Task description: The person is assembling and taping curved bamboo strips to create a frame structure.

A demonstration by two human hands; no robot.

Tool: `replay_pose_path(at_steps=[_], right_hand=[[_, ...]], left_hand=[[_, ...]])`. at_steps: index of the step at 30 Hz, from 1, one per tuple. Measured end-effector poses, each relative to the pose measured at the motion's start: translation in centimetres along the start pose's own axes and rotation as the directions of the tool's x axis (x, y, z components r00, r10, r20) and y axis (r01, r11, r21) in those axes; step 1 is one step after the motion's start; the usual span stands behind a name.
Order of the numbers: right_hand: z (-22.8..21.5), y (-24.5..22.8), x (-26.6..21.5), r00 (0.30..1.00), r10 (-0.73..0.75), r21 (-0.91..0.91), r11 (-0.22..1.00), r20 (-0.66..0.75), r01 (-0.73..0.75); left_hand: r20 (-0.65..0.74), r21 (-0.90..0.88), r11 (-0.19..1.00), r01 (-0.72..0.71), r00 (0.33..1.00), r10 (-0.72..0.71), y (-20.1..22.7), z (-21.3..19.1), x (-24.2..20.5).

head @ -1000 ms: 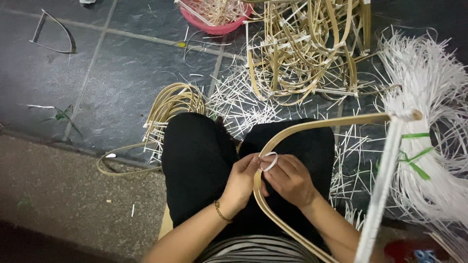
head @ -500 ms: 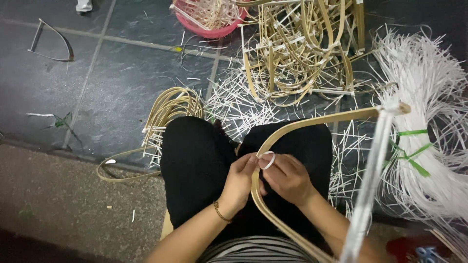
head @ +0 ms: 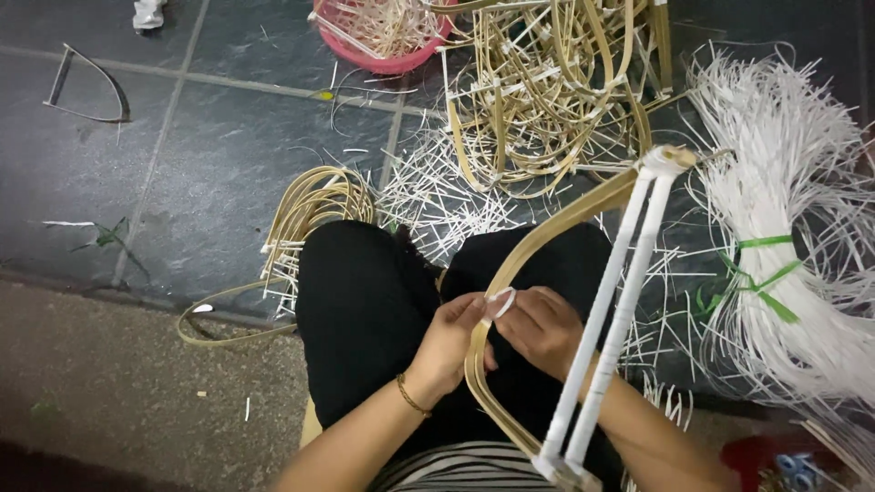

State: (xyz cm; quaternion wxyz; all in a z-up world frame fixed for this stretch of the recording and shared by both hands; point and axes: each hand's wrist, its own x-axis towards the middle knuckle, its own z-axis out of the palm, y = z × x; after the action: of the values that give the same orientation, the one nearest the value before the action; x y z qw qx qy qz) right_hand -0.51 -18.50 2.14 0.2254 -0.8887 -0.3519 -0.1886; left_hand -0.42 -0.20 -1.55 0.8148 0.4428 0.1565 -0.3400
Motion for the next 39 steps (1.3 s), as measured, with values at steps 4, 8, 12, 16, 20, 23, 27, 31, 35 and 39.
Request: replay_pose_path(at_steps=[4, 8, 12, 16, 20, 23, 27, 31, 35, 39], right_hand=[[0.4, 0.3, 0.0, 0.997, 0.065, 0.087, 0.994, -0.041, -0.061], [-1.2, -0.3, 1.1, 0.931, 0.364, 0.23, 0.904, 0.023, -0.359], [-1.8, 0.1, 2.2, 0.714, 0.636, 0.31, 0.643, 0.293, -0.7], [-1.9, 1.2, 3.0, 0.383, 0.709, 0.239, 0.299, 0.592, -0.924], [-1.5, 2.0, 1.7, 0.984, 0.052, 0.176, 0.981, 0.172, -0.083], [-2.0, 2.4, 1.4, 0.937, 0.17, 0.304, 0.915, 0.305, -0.264], [-1.0, 3.2, 1.7, 0.984, -0.015, 0.317, 0.947, 0.175, -0.042], [-1.9, 1.7, 2.3, 0.982, 0.045, 0.211, 0.974, 0.186, -0.084], [1.5, 12.0, -4.8, 0.987, 0.158, -0.004, 0.987, 0.037, -0.158], [-4.8, 7.8, -4.8, 0.632, 0.771, 0.06, 0.637, -0.082, -0.769]], left_hand=[[-0.008, -0.023, 0.998, 0.066, 0.998, -0.066, -0.1, -0.5, 0.4], [0.061, -0.086, 0.994, 0.075, 0.996, -0.07, 0.8, -1.4, 0.4], [0.123, 0.021, 0.994, 0.107, 0.986, -0.109, 1.2, -1.0, 0.4], [0.127, 0.073, 0.995, 0.073, 0.989, -0.082, 1.4, -1.0, 0.1], [0.083, 0.075, 0.995, 0.064, 0.994, -0.07, 0.0, -2.0, 0.7], [0.044, 0.102, 0.989, 0.108, 0.993, -0.113, -0.6, -2.1, 1.3], [-0.031, 0.032, 0.978, 0.204, 0.979, -0.203, -1.9, -3.0, 2.9], [0.086, -0.026, 0.985, 0.169, 0.982, -0.166, -1.2, -2.9, 2.3], [0.047, 0.091, 0.987, 0.133, 0.989, -0.138, 0.1, -2.1, 1.3], [0.094, -0.116, 0.969, 0.218, 0.974, -0.207, 0.9, -3.5, 0.1]])
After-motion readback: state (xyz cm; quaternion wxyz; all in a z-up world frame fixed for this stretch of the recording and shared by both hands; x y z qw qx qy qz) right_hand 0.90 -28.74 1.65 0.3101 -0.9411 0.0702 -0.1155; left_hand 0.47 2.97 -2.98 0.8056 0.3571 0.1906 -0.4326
